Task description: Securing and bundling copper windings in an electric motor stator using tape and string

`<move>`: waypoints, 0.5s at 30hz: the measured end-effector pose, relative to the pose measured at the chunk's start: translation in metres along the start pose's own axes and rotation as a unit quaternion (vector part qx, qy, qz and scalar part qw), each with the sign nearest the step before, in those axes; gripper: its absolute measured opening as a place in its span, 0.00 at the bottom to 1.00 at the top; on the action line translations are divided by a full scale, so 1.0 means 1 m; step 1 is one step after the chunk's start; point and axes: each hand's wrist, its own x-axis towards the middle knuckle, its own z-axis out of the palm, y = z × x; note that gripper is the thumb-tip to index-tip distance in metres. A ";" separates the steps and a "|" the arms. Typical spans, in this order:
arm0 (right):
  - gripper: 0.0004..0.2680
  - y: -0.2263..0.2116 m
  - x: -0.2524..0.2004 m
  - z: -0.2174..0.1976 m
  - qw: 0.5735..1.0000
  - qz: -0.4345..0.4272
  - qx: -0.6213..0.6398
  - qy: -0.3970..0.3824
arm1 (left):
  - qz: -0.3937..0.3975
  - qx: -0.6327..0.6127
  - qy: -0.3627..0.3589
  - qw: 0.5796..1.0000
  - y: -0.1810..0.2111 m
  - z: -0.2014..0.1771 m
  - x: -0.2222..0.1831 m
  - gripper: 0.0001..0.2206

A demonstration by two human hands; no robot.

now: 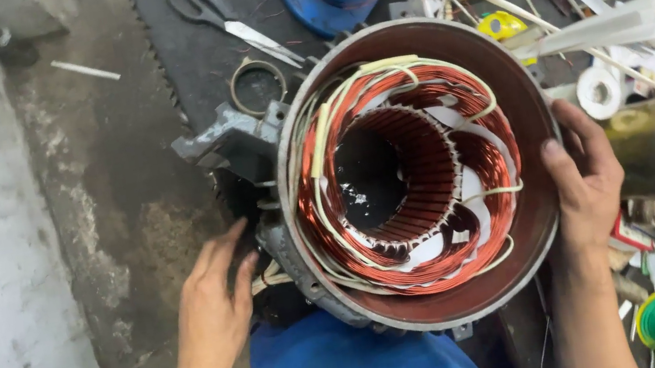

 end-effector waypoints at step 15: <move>0.14 0.158 -0.242 0.030 0.962 0.169 -0.106 0.186 | -0.135 -0.078 -0.275 0.949 -0.067 0.024 0.011 0.61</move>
